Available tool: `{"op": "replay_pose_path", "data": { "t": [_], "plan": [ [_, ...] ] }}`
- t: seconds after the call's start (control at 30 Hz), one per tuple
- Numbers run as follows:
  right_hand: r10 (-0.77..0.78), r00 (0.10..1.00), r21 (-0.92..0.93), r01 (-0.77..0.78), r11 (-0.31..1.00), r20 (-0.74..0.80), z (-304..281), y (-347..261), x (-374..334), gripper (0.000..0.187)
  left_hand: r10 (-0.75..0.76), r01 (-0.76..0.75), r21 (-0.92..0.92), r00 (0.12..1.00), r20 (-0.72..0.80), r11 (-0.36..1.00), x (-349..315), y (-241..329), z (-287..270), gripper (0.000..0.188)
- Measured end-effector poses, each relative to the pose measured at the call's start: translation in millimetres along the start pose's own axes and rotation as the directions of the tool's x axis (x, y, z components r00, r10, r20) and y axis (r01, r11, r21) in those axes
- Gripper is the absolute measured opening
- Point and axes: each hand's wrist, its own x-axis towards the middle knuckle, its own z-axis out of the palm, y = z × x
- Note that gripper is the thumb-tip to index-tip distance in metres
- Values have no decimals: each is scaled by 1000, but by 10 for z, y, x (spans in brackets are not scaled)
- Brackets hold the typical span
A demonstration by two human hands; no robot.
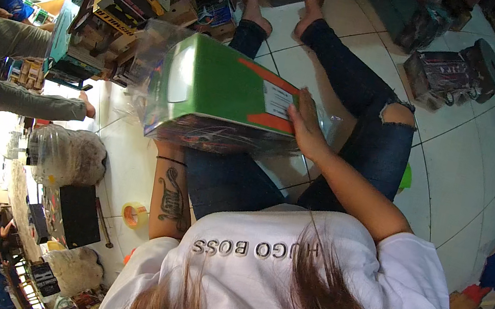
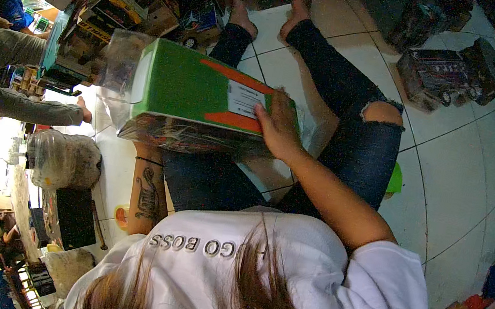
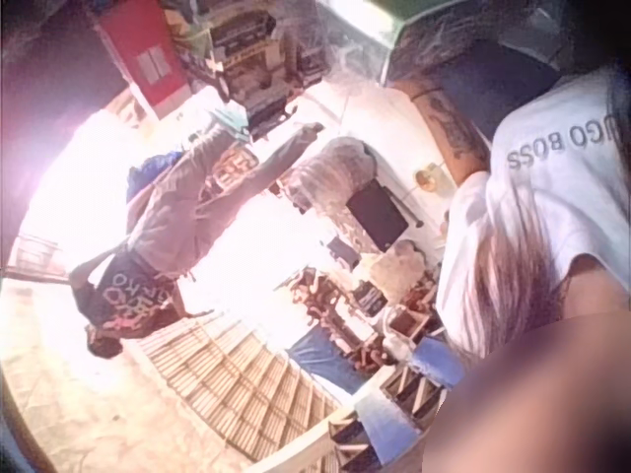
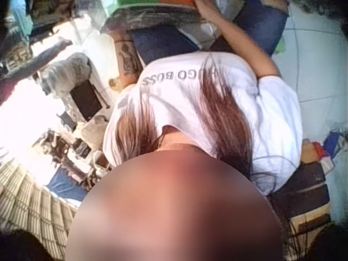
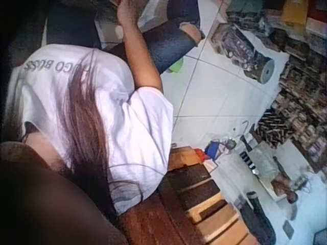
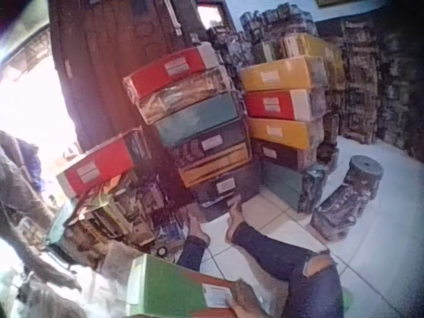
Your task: The person sits on the floor and wraps several toy boxes in clear plastic film using a handheld tape dispenser. They place each box in the film, fold the edges, and secure them with tape, repeating the process for multiple items.
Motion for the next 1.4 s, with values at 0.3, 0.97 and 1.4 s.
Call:
{"op": "replay_pose_path", "data": {
  "t": [0.3,0.97,1.4],
  "plan": [
    [-559,824,617,391,683,97,-1046,-1226,-64,88,409,-439,345,898,159,830,-338,-136,705,67],
    [-787,615,-679,600,423,53,-1664,-2358,97,14,591,-646,430,759,273,631,-597,-386,1260,60],
    [-490,402,-484,873,-49,773,-1296,-2686,845,15,813,-606,630,-47,580,-485,-549,34,916,57]
  ]
}}
